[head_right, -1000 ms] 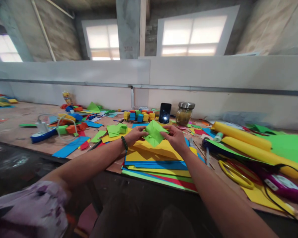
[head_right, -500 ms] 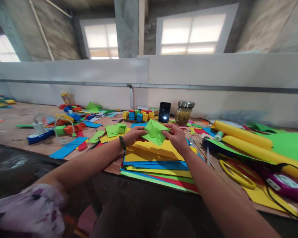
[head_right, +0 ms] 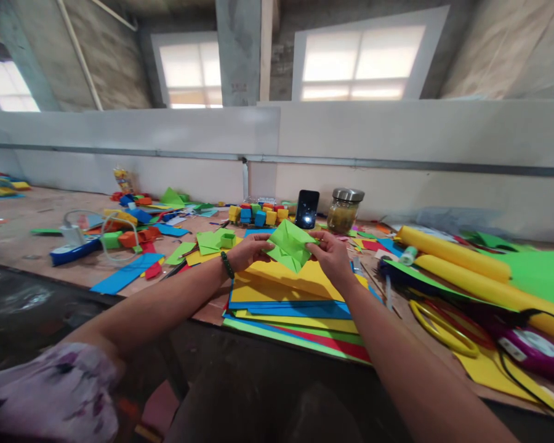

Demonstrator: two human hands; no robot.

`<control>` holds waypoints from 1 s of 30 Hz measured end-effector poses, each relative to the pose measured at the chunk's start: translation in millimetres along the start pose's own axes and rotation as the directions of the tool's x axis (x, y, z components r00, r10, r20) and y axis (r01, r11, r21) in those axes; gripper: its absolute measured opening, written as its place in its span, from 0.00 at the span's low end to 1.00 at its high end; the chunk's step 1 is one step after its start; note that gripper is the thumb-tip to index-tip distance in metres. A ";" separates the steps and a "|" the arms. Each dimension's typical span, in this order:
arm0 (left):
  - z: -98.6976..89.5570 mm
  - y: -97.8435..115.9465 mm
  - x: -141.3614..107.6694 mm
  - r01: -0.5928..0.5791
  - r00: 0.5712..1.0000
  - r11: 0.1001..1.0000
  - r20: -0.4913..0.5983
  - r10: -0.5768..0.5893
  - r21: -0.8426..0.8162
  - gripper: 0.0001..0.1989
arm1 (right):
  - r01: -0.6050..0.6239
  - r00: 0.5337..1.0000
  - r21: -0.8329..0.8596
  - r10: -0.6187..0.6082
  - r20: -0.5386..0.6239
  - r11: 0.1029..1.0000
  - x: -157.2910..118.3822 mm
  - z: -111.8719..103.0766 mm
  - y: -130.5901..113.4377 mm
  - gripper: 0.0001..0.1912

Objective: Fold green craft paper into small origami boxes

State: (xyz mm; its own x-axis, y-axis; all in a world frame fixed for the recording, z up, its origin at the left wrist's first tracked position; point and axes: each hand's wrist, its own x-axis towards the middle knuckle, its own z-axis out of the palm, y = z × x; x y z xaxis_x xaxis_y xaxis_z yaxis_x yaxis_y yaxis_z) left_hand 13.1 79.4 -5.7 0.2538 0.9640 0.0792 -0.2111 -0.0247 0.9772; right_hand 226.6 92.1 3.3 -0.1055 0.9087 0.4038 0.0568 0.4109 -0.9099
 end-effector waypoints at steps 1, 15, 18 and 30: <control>-0.1 0.2 0.4 -0.008 1.000 1.000 -0.011 0.008 -0.002 0.14 | 0.002 1.000 -0.002 -0.002 -0.006 1.000 -0.3 -0.7 -0.3 0.17; 1.3 -0.6 -2.3 -0.140 0.979 0.863 -0.063 0.194 0.485 0.25 | -0.113 0.957 -0.061 0.125 0.260 0.992 -5.3 -0.1 -1.3 0.21; 1.4 -0.5 -3.5 -0.128 0.977 0.842 -0.082 0.199 0.523 0.30 | 0.113 0.973 -0.218 -0.063 0.223 0.969 -8.9 2.9 -2.1 0.21; -8.0 11.1 -5.9 -0.075 0.997 0.985 0.046 0.069 0.158 0.35 | 0.579 0.813 -0.539 -0.481 0.327 0.612 -1.8 -11.6 8.7 0.14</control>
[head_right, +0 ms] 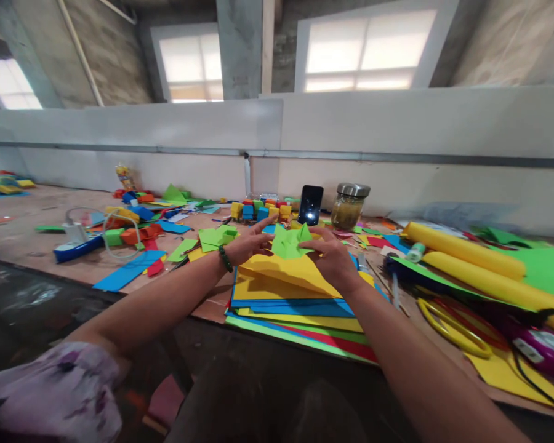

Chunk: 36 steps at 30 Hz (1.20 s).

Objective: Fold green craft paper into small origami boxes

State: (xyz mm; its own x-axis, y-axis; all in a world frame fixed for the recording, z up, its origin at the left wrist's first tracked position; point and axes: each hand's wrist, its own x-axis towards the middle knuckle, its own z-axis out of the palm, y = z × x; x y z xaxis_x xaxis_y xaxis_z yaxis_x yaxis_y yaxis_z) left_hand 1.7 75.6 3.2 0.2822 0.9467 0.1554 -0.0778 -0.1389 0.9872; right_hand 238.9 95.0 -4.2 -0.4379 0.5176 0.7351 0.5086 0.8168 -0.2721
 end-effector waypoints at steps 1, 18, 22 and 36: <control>-1.4 3.6 -1.4 -0.008 0.997 0.998 0.072 0.012 -0.066 0.35 | -0.037 0.998 0.026 0.038 -0.047 0.999 0.5 -0.5 2.7 0.13; -3.1 -5.5 5.5 -0.352 0.934 0.889 0.164 0.317 0.292 0.10 | 0.054 0.988 0.117 -0.036 -0.149 0.992 1.5 -1.1 -13.2 0.09; -2.0 -1.8 3.6 -0.390 0.920 0.886 0.081 0.383 0.250 0.13 | -0.102 0.981 0.336 0.150 -0.119 0.936 5.8 -3.6 -16.2 0.10; 6.7 -3.8 1.9 -0.197 0.979 0.980 0.042 0.198 -0.009 0.21 | -0.430 0.878 0.635 0.462 0.127 0.642 10.1 -1.3 -20.1 0.14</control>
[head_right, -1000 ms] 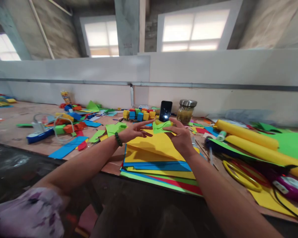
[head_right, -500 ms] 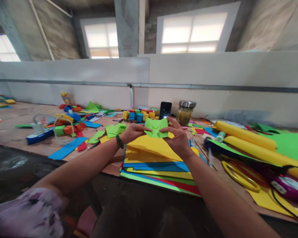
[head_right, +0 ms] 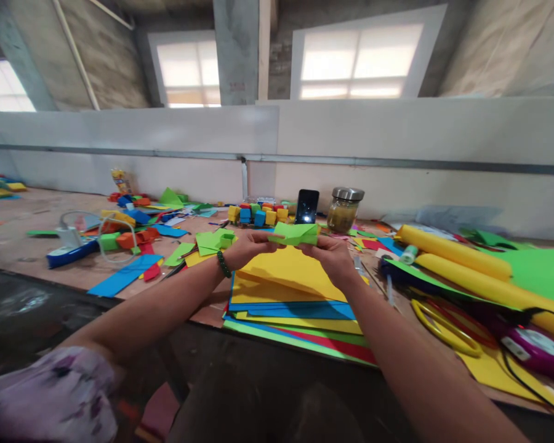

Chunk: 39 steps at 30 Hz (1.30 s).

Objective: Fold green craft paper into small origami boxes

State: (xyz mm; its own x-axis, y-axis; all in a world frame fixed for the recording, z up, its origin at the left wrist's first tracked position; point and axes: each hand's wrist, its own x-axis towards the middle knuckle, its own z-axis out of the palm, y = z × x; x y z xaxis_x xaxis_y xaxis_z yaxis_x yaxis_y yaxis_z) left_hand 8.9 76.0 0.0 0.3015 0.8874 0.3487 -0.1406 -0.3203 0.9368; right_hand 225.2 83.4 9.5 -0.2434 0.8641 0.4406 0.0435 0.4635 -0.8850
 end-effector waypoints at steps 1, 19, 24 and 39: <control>1.0 -2.3 0.1 0.056 0.998 0.997 0.032 -0.054 -0.059 0.25 | -0.007 1.000 -0.013 0.007 0.004 1.000 0.1 0.5 1.5 0.13; 18.4 -2.9 -0.3 0.011 0.960 0.985 -0.273 -0.058 -0.170 0.40 | -0.054 0.990 0.061 0.062 -0.126 0.997 -1.9 13.7 12.2 0.13; 19.0 -3.0 0.9 -0.008 0.953 0.982 -0.300 -0.049 -0.187 0.50 | -0.063 0.982 0.123 0.084 -0.172 0.990 -4.6 18.0 3.7 0.19; 15.6 3.0 -2.1 0.100 0.958 0.979 -0.249 -0.142 -0.176 0.25 | -0.155 0.981 0.146 0.169 -0.091 0.977 -4.9 14.6 -0.3 0.18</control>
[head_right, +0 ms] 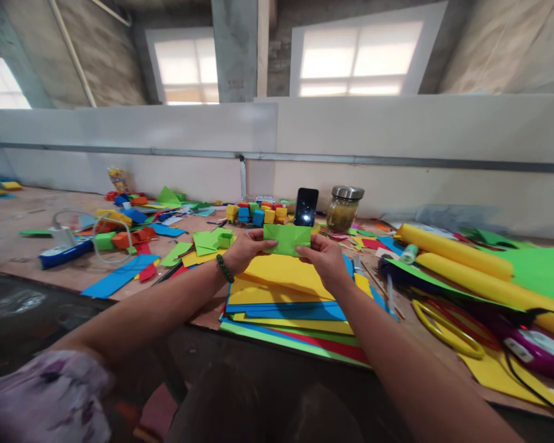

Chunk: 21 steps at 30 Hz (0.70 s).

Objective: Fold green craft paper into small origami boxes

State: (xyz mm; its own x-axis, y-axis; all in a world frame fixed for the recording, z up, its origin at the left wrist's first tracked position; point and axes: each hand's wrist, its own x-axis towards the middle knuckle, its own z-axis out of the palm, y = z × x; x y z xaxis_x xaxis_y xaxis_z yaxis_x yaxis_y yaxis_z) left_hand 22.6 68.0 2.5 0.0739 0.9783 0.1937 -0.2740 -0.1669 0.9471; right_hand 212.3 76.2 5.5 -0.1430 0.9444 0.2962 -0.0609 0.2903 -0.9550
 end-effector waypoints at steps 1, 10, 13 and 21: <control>0.0 0.7 -0.4 0.004 1.000 1.000 0.003 -0.004 0.003 0.25 | -0.011 1.000 -0.003 0.011 -0.003 1.000 0.0 -0.4 0.0 0.18; -2.3 -0.5 0.8 0.045 0.999 0.999 0.016 -0.045 -0.002 0.23 | -0.034 0.998 -0.088 0.039 0.052 0.996 0.6 -1.9 -0.1 0.22; -3.2 -2.1 2.1 0.054 0.998 0.998 0.017 -0.054 -0.020 0.24 | -0.010 0.998 -0.098 0.016 0.057 0.995 -0.3 -1.1 -1.9 0.23; -2.3 0.5 2.2 0.036 0.998 0.999 0.053 -0.035 -0.019 0.28 | -0.020 0.998 -0.086 0.025 0.059 0.996 0.5 -3.1 -4.0 0.24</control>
State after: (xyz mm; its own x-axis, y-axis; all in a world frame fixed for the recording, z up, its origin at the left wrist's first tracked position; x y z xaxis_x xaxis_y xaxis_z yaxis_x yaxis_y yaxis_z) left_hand 20.4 70.4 2.8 0.1338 0.9757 0.1735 -0.2892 -0.1291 0.9485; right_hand 215.5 75.9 9.4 -0.2022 0.9406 0.2728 0.0269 0.2838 -0.9585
